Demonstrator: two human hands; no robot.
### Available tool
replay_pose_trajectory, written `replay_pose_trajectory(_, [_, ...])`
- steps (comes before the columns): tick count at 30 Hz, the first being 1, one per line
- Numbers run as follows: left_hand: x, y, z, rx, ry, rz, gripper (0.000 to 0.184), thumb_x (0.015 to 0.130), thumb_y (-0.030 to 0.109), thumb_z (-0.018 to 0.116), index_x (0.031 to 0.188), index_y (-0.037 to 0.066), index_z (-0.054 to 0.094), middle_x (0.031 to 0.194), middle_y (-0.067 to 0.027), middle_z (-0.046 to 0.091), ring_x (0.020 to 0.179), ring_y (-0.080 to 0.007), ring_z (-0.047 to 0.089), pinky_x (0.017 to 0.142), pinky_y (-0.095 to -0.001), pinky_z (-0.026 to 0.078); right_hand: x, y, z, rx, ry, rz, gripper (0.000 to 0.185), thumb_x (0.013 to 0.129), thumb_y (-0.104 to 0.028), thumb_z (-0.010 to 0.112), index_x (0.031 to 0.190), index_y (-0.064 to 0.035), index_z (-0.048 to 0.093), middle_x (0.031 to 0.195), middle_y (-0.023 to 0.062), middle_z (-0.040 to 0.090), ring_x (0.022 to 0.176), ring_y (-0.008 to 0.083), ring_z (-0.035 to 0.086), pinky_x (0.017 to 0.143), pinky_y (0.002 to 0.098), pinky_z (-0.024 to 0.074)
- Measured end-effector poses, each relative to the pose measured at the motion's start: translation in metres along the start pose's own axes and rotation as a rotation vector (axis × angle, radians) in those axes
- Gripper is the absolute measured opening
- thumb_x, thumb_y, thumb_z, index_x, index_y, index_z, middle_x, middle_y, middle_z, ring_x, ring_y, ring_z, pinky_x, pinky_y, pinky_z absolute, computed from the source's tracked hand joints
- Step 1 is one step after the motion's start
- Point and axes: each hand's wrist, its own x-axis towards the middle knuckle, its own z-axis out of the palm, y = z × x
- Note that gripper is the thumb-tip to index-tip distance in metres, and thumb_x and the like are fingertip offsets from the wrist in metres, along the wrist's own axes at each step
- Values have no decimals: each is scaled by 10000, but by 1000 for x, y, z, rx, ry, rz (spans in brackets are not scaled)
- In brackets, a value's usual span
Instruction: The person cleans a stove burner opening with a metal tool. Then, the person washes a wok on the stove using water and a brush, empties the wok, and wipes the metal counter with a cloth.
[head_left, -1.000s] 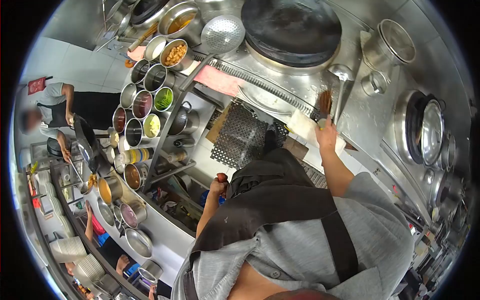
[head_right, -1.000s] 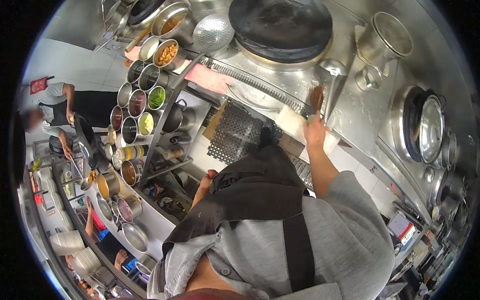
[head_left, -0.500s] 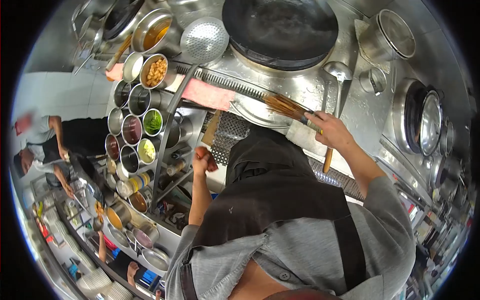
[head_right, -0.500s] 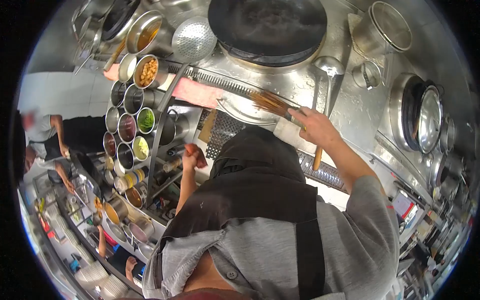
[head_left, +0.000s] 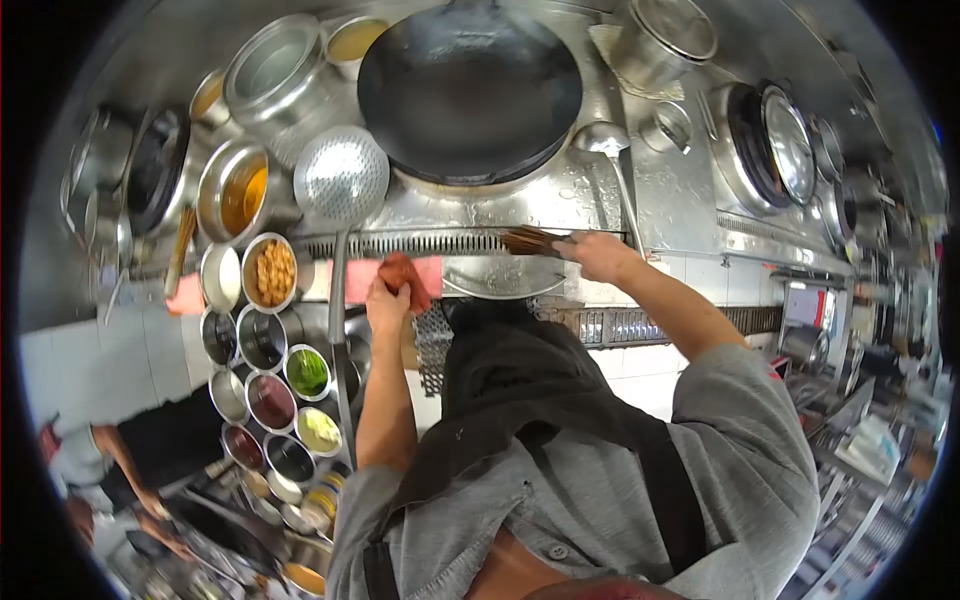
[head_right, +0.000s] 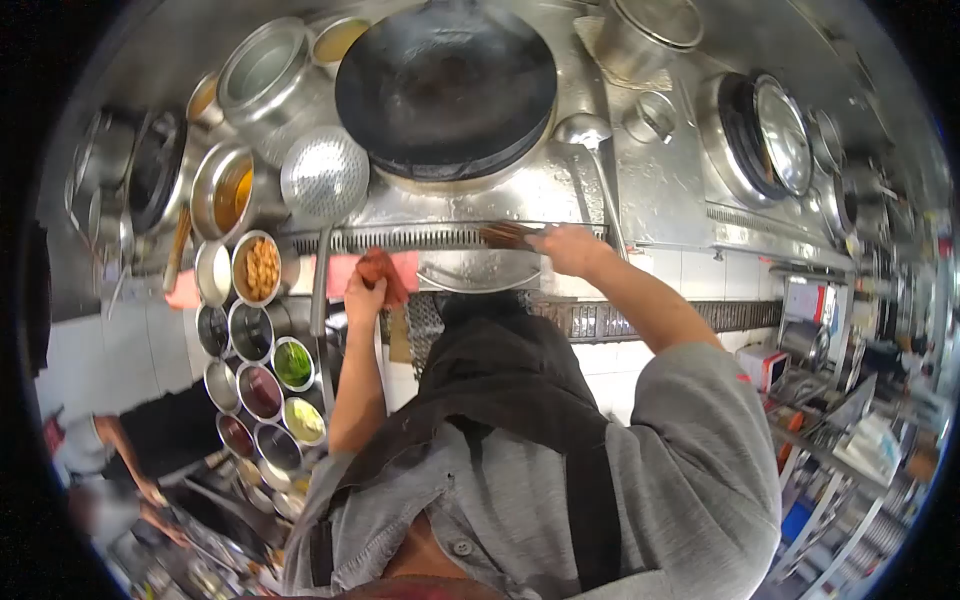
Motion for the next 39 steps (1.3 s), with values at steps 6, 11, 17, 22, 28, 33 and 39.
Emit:
replay_pose_trajectory(6, [-1,-21,-10,-358,-100,-101,755,688,247,714,1271,-77,361,1135,-251,546,1061,-338,547,916,-387,423,-69,44,-4,94,-96,363,444,674,-118,631,1113,-64,583,900,187,619,898,318,608,803,393,485])
replay_pose_trajectory(11, [-1,21,-38,-163,111,152,720,700,227,703,1263,-72,369,1194,-265,492,1111,-369,488,969,-389,366,-53,56,72,547,711,593,526,627,-211,711,1124,-88,592,867,204,616,855,362,600,787,416,487])
replay_pose_trajectory(17, [21,131,-53,-54,127,631,494,731,155,645,1167,-27,500,1206,-238,490,1127,-382,464,976,-398,360,-39,17,128,513,673,753,406,694,-137,661,1086,-67,582,949,206,603,845,371,593,783,414,482])
replay_pose_trajectory(22, [26,207,-11,108,131,819,507,732,160,617,1187,-20,481,1251,-186,465,1182,-346,412,989,-435,342,-121,-16,169,598,929,606,239,741,-117,614,965,-34,629,909,206,614,819,364,598,768,417,479])
replay_pose_trajectory(28, [25,231,23,596,22,529,504,744,196,576,1203,20,464,1243,-126,459,1239,-290,353,1010,-524,282,-223,-36,326,669,392,878,240,698,-141,623,912,-37,660,879,195,636,824,356,610,763,426,493])
replay_pose_trajectory(33, [25,227,28,529,50,528,548,716,202,621,1207,36,445,1242,-121,434,1252,-292,329,982,-520,328,-271,-51,361,800,273,993,235,684,-144,612,888,-48,678,893,204,641,854,337,619,803,386,496])
replay_pose_trajectory(39, [31,227,49,530,33,555,649,680,184,653,1252,26,391,1306,-137,381,1276,-306,273,1011,-431,339,-247,-14,352,793,435,941,255,708,-142,584,926,-48,678,876,224,635,862,346,615,813,403,485])
